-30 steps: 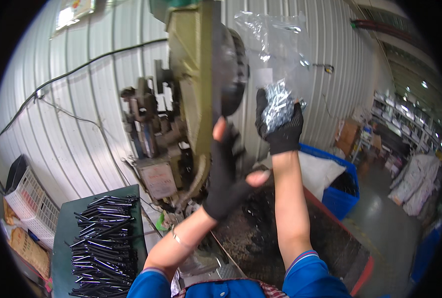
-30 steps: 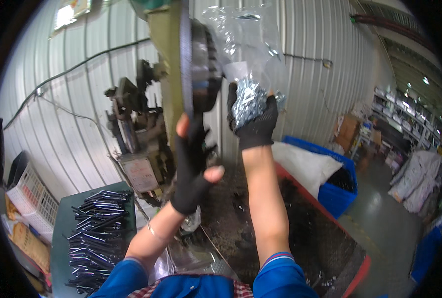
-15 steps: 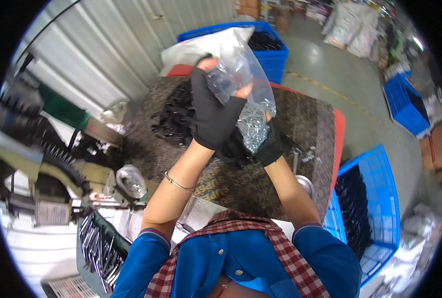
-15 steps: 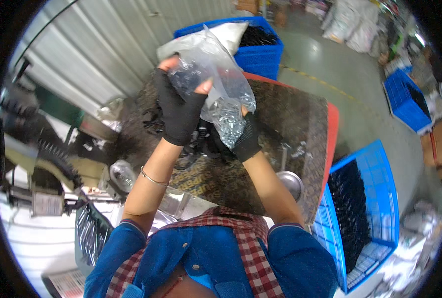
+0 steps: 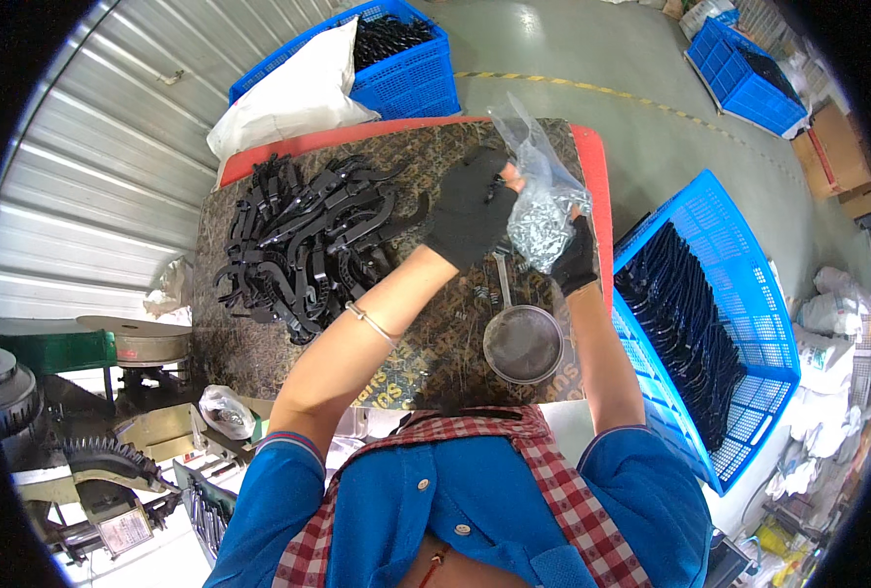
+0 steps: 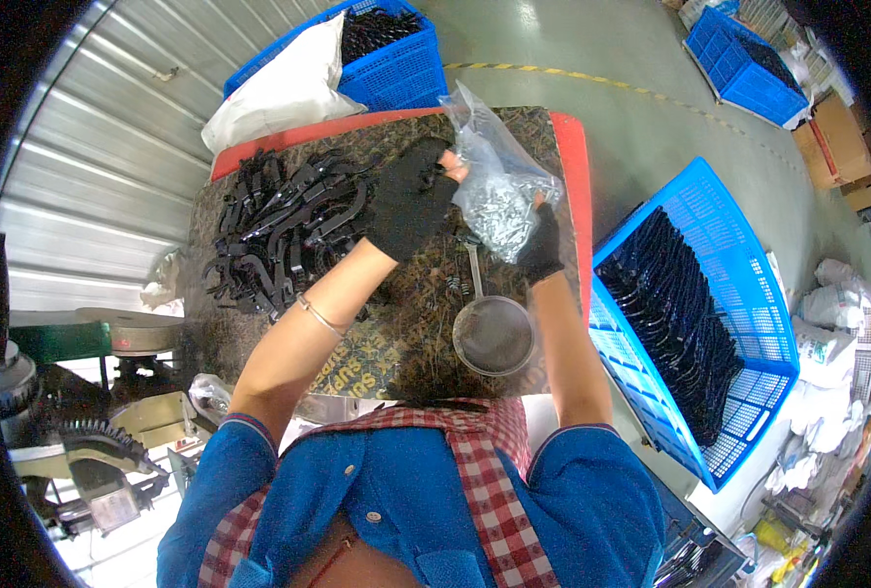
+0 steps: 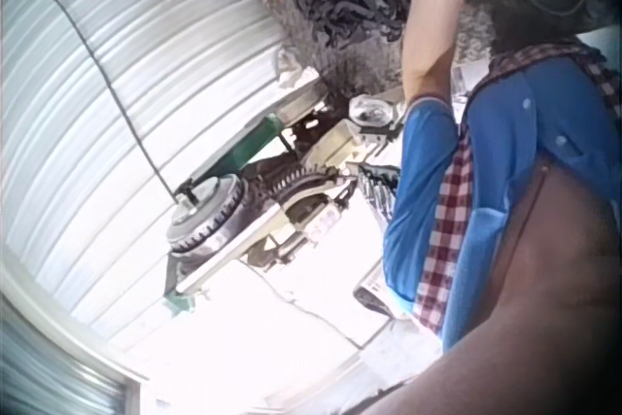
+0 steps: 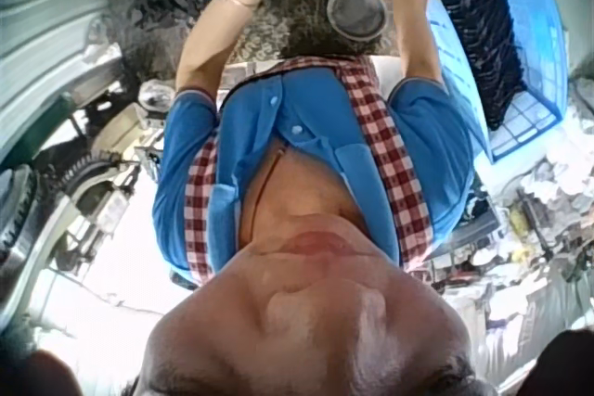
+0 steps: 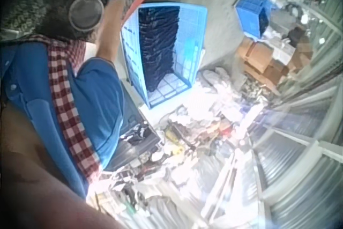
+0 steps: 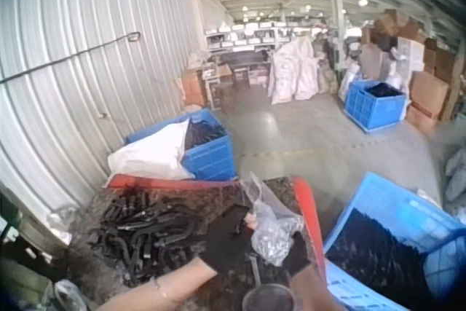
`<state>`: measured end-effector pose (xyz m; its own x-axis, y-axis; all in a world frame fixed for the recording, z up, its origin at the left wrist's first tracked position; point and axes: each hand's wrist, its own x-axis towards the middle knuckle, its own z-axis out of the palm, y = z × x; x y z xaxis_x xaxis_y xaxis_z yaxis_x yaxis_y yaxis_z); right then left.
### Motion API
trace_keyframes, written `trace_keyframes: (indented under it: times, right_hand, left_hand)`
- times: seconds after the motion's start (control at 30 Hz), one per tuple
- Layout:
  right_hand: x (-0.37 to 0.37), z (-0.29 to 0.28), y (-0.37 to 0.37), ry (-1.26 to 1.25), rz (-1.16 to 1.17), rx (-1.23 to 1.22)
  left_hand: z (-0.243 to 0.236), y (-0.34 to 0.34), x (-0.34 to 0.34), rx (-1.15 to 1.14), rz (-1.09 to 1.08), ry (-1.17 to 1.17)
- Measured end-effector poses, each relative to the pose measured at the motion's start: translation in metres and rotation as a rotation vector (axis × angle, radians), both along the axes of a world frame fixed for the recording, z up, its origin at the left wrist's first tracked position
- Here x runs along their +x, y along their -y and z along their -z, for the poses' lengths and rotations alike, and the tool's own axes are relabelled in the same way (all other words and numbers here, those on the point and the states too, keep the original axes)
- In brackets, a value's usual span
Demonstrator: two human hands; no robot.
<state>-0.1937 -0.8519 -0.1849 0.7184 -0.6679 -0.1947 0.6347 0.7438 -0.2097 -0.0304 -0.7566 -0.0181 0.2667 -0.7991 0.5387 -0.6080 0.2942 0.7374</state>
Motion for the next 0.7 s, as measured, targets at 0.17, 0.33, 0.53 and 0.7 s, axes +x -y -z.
trace_keyframes:
  times: [0.17, 0.33, 0.53, 0.7]
  right_hand:
    - [-0.027, 0.007, 0.024, -0.302, 0.158, -0.123]
    - [-0.048, 0.046, 0.08, -0.785, 0.39, -0.449]
    - [-0.024, -0.026, 0.068, -0.974, 0.52, -0.806]
    - [-0.039, -0.23, -0.001, -0.679, 0.978, -1.314]
  left_hand:
    - [0.03, 0.036, -0.023, -0.019, 0.096, -0.041]
    - [0.04, 0.078, -0.038, -0.055, 0.061, -0.029]
    - [0.103, 0.079, 0.001, 0.495, 0.013, 0.057]
    - [0.003, 0.02, 0.013, -0.023, 0.04, -0.181]
